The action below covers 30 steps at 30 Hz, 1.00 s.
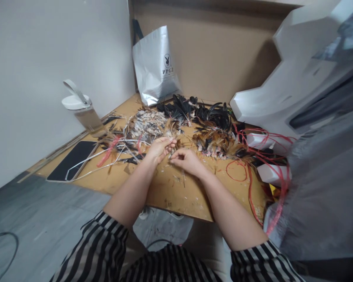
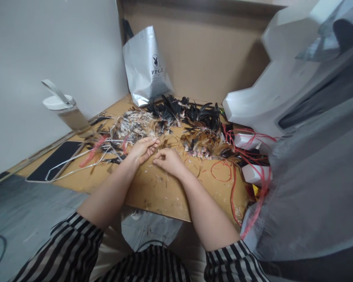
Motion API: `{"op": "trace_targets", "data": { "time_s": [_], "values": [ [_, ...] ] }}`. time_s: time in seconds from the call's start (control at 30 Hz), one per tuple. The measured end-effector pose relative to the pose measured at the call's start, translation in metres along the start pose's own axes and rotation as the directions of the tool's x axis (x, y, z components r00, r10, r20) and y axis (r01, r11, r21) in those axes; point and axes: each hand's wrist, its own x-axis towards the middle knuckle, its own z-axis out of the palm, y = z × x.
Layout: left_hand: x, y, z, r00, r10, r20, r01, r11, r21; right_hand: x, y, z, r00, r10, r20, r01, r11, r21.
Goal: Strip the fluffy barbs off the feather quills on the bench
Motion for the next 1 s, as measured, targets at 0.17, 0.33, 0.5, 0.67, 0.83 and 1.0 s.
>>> {"op": "trace_targets", "data": {
  "time_s": [0.17, 0.33, 0.5, 0.67, 0.83, 1.0],
  "values": [
    [0.001, -0.002, -0.001, 1.000, -0.018, 0.008, 0.018, 1.000, -0.005, -0.004, -0.011, 0.019, 0.985, -0.161, 0.063, 0.172, 0.949, -0.263],
    [0.001, -0.002, -0.001, 1.000, -0.010, 0.003, 0.010, 0.999, -0.040, 0.005, -0.011, 0.006, 0.979, 0.067, -0.193, 0.002, 0.942, 0.336],
    [0.001, -0.002, -0.001, 0.997, -0.061, 0.046, 0.065, 0.994, -0.090, 0.011, 0.001, -0.027, 0.925, 0.363, -0.112, -0.061, 0.432, 0.900],
    [0.004, -0.004, -0.004, 0.989, -0.113, 0.091, 0.122, 0.987, -0.101, 0.012, 0.006, -0.033, 0.888, 0.445, -0.114, -0.002, 0.250, 0.968],
    [0.003, -0.008, -0.003, 0.987, -0.117, 0.111, 0.127, 0.988, -0.089, 0.015, 0.004, -0.020, 0.833, 0.522, -0.183, 0.075, 0.221, 0.972],
    [0.000, -0.013, 0.002, 0.979, -0.132, 0.157, 0.143, 0.988, -0.061, 0.018, 0.003, 0.000, 0.829, 0.530, -0.178, 0.043, 0.257, 0.965]
  ]
}}
